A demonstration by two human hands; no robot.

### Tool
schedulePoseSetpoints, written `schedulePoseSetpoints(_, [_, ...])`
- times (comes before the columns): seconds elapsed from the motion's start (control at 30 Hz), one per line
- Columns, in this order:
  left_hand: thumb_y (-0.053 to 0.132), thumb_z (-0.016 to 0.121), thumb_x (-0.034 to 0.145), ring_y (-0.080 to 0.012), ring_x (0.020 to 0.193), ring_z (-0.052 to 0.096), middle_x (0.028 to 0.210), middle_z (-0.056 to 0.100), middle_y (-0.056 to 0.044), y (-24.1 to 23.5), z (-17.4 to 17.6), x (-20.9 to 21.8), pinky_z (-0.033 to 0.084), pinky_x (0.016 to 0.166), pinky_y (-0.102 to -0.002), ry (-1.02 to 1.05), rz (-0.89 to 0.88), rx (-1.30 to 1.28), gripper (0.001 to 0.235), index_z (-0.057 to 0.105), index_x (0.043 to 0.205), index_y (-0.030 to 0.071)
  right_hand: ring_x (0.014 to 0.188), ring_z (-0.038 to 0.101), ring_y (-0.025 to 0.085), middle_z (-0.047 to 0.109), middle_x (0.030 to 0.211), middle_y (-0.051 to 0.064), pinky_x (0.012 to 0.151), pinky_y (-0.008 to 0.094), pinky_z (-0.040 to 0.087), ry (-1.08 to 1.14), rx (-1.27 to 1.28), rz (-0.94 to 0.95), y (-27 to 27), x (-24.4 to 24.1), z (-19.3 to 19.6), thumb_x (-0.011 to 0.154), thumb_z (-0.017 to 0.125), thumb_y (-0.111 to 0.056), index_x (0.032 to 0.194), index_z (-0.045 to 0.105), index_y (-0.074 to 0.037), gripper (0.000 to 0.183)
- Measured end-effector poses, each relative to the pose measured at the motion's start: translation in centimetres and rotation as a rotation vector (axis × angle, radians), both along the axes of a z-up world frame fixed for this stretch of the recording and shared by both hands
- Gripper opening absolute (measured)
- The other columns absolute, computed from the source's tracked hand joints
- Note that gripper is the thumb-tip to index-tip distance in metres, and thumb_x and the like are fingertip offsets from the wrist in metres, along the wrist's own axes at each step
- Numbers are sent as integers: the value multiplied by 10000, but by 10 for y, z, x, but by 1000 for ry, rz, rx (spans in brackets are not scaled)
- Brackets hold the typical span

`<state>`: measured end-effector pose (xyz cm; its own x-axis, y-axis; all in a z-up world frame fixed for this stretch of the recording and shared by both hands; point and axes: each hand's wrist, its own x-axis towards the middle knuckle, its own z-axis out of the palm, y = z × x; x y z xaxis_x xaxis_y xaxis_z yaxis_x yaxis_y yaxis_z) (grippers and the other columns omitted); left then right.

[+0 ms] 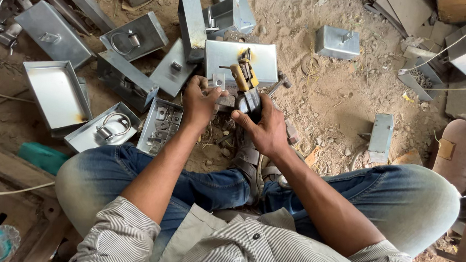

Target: The person welds a small metal attachment onto a metal box using a hand-held welding tool while sitting on the floor.

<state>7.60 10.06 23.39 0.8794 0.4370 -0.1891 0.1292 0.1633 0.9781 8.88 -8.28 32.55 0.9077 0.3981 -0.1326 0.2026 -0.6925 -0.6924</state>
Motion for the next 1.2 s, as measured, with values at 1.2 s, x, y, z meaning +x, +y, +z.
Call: schedulePoseSetpoints(1.2, [-66, 674, 909, -188, 819, 786, 732, 658, -48, -7, -23, 9, 522, 583, -251, -94, 99, -292, 386, 413, 738, 161, 639, 664, 197, 690, 782, 81, 549, 395, 550, -75, -87, 20, -3, 3, -25, 866, 694, -668, 1276, 563, -2, 792])
